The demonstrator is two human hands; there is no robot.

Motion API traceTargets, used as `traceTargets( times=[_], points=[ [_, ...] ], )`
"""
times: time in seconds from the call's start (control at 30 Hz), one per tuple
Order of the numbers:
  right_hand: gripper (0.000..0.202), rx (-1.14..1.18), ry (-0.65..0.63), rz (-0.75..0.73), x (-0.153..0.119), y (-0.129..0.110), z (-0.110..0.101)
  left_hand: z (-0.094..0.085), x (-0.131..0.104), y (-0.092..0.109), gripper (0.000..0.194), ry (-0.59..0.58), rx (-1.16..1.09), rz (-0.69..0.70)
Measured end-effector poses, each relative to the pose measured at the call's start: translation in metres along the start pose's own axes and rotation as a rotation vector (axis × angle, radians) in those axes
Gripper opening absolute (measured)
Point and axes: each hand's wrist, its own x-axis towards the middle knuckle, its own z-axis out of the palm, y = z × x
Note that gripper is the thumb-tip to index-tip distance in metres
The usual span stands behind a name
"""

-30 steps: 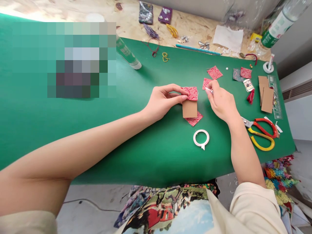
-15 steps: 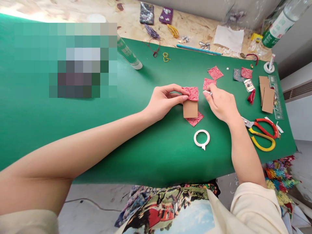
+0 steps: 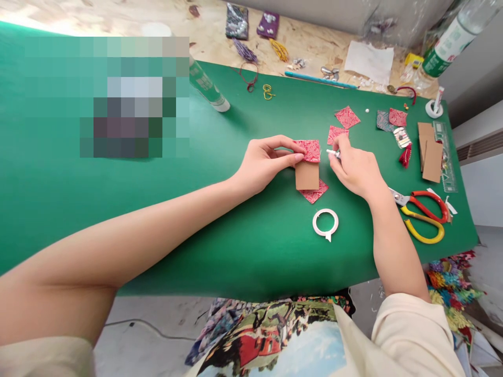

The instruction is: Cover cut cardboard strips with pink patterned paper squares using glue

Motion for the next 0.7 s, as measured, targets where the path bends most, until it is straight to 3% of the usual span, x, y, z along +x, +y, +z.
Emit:
traceTargets(
  times=[0.33, 0.53, 0.7],
  points=[
    [0.037, -0.012, 0.013, -0.041, -0.0007, 0.0007, 0.0009, -0.0005, -0.0009, 0.0011, 0.029, -0.002, 0.019, 0.015],
    [0.037, -0.082, -0.074, -0.041, -0.0001, -0.0036, -0.0048, 0.0, -0.0009, 0.0009, 0.025, 0.003, 0.002, 0.009],
    [0.038, -0.035, -0.075, 0.006, 0.0001, -0.005, -0.0038, 0.0, -0.0004, 0.0002, 0.027, 0.005, 0.011, 0.016]
  ],
)
